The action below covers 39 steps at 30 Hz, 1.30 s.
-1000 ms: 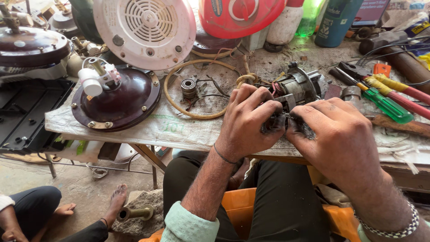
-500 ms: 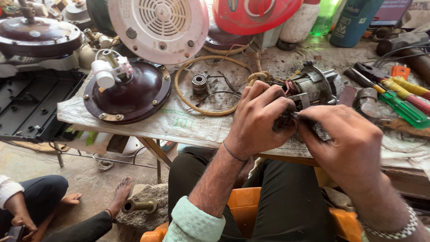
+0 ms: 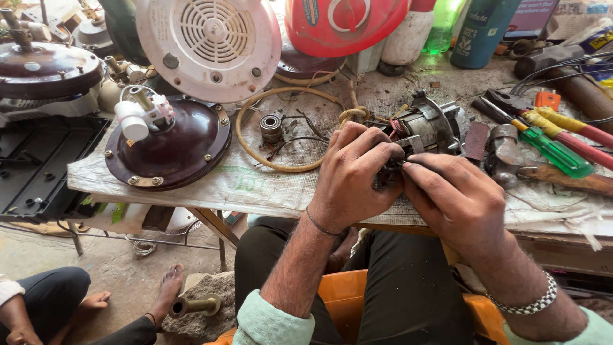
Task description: The person repairs a red electric appliance by adjusting internal components with a screwdriver, inserting a metal spring, and reassembling the motor into the red housing. The person then secures the housing and adjusts internal wiring.
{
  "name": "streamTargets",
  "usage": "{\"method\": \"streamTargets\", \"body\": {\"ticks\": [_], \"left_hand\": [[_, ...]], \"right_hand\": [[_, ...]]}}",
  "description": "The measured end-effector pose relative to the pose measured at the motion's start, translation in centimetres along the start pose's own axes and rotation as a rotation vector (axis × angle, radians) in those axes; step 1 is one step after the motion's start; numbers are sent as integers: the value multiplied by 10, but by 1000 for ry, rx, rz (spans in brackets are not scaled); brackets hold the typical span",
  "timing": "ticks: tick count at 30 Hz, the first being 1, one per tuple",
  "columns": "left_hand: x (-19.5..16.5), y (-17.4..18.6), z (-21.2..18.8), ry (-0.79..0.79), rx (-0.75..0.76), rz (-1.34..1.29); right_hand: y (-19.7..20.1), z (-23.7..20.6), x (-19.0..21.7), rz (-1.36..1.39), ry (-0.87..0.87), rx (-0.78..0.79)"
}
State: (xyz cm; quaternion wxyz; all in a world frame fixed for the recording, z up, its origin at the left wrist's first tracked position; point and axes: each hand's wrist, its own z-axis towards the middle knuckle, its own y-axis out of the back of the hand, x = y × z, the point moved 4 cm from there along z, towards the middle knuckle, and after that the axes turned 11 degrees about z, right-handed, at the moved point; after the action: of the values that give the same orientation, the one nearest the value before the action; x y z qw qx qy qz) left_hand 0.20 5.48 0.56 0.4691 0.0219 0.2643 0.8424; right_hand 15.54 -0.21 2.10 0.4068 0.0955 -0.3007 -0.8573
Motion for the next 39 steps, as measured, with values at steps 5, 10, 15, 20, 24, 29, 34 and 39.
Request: {"method": "streamTargets", "body": {"ticks": [5, 10, 15, 20, 24, 29, 34, 39], "left_hand": [[-1, 0, 1, -4, 12, -28], [-2, 2, 6, 14, 44, -73], [-3, 12, 6, 51, 117, -140], [-6, 19, -2, 151, 146, -176], [-8, 16, -5, 181, 119, -178], [-7, 12, -6, 167, 96, -140], [-7, 10, -7, 174, 71, -132], [-7, 6, -10, 178, 76, -144]], "right_hand": [[2, 2, 1, 1, -20, 27], [3, 5, -4, 4, -46, 83], [0, 4, -9, -3, -35, 116], [-8, 0, -13, 11, -5, 78], [-10, -4, -15, 12, 20, 54], [-6, -8, -21, 56, -43, -3], [-4, -12, -23, -63, -180, -78], [-6, -17, -10, -21, -284, -115]]}}
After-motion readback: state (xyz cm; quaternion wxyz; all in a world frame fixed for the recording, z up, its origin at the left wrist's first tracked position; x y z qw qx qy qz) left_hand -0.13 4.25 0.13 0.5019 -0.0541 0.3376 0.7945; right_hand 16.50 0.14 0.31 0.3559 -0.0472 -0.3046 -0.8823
